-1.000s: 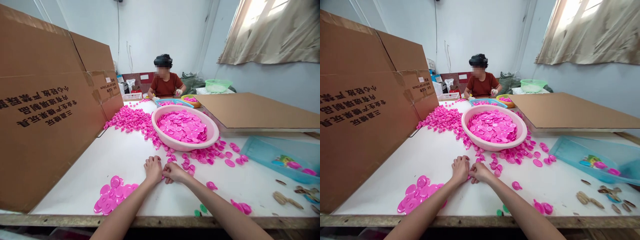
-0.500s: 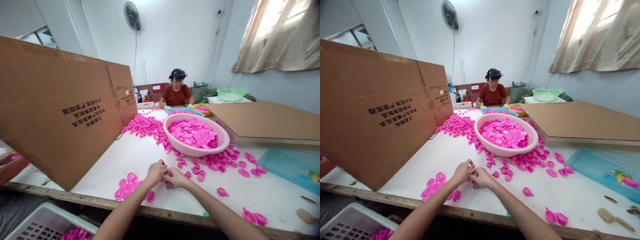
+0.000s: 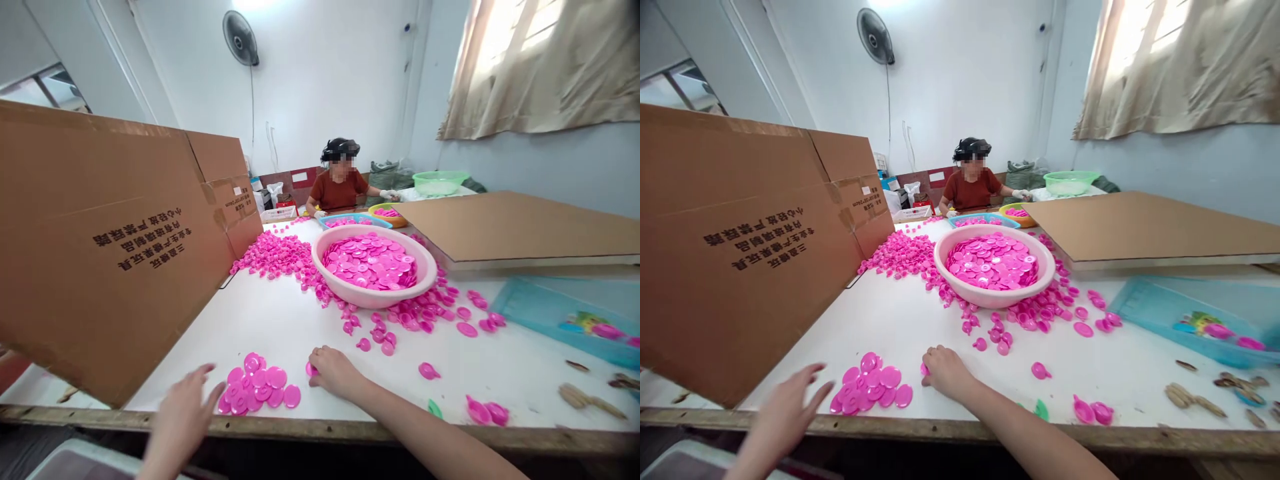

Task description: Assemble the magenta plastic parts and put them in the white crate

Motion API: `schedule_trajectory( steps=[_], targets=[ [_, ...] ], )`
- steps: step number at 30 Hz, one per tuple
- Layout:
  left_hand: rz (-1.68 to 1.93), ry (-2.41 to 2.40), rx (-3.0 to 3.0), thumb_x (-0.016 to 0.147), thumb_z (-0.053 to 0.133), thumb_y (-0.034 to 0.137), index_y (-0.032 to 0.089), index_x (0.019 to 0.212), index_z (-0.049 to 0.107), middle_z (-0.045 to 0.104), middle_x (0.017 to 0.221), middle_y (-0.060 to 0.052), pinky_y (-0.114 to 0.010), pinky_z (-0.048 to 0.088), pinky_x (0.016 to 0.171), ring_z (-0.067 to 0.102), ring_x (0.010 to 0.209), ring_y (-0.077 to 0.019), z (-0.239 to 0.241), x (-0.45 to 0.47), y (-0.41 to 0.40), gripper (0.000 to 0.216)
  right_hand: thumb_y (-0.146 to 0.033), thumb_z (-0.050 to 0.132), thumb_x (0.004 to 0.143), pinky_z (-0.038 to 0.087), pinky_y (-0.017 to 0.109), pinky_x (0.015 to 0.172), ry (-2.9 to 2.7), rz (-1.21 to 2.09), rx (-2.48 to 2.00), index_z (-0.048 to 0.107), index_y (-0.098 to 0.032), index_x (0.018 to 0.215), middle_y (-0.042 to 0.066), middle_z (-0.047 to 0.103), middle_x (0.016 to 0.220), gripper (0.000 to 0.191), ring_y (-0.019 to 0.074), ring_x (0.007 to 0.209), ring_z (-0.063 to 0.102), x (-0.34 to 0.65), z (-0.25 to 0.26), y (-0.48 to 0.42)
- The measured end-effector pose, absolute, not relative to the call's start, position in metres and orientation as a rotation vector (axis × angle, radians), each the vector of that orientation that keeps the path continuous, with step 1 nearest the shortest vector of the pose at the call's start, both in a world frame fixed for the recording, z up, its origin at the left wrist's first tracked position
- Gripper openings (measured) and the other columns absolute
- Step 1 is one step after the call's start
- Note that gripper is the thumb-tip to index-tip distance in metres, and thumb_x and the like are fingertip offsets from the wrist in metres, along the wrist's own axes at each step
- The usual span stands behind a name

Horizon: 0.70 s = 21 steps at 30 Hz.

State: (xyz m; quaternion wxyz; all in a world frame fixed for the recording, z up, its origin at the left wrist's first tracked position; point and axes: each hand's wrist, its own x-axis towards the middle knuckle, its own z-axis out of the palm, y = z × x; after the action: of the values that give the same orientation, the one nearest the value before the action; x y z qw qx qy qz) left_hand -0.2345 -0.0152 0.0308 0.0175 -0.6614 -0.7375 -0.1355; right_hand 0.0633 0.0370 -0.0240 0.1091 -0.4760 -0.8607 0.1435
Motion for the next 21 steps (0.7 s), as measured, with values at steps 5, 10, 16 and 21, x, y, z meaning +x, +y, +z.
schedule_trajectory(
  steps=[5, 10, 16, 21],
  targets=[
    [-0.626, -1.739, -2.833, 0.076, 0.041, 0.019, 0.023, 0.124, 0.032, 0.045, 0.118, -0.007, -0.029, 0.036, 0.086, 0.045, 0.104, -0.018, 0.013, -0.054, 0.068, 0.05, -0.027, 0.053, 0.073, 0.038, 0.024, 0.068, -2.373, 0.447, -1.544, 0.057, -0.015, 0.089, 0.007, 0.059, 0.085, 0.02, 0.0182, 0.082, 0.053, 0.098, -0.026, 0.016],
    [-0.562, -1.493, -3.032, 0.072, 0.042, 0.011, 0.027, 0.12, 0.04, 0.04, 0.124, -0.005, -0.033, 0.031, 0.089, 0.037, 0.111, -0.0217, -0.022, 0.007, 0.095, 0.051, -0.016, 0.037, 0.079, 0.039, 0.026, 0.07, -2.235, 0.379, -1.571, 0.056, -0.015, 0.096, 0.009, 0.06, 0.084, 0.026, 0.0183, 0.081, 0.055, 0.124, -0.029, 0.0],
    [-0.909, -1.646, -3.153, 0.072, 0.049, 0.02, 0.019, 0.097, 0.05, 0.053, 0.094, -0.005, -0.027, 0.04, 0.073, 0.051, 0.081, -0.0152, -0.036, -0.027, 0.083, 0.026, -0.019, 0.038, 0.08, 0.045, 0.025, 0.06, -1.674, 0.809, -1.508, 0.056, -0.014, 0.097, 0.007, 0.062, 0.079, 0.026, 0.0148, 0.068, 0.058, 0.138, -0.027, 0.031],
    [-1.24, -1.801, -3.248, 0.067, 0.055, 0.021, 0.022, 0.113, 0.033, 0.056, 0.089, -0.001, -0.022, 0.04, 0.057, 0.05, 0.058, -0.008, -0.036, -0.038, 0.08, 0.05, -0.019, 0.046, 0.076, 0.041, 0.019, 0.042, -1.402, 1.143, -1.503, 0.055, -0.012, 0.093, 0.002, 0.059, 0.059, 0.021, 0.0107, 0.047, 0.054, 0.116, -0.032, 0.064]
  ],
)
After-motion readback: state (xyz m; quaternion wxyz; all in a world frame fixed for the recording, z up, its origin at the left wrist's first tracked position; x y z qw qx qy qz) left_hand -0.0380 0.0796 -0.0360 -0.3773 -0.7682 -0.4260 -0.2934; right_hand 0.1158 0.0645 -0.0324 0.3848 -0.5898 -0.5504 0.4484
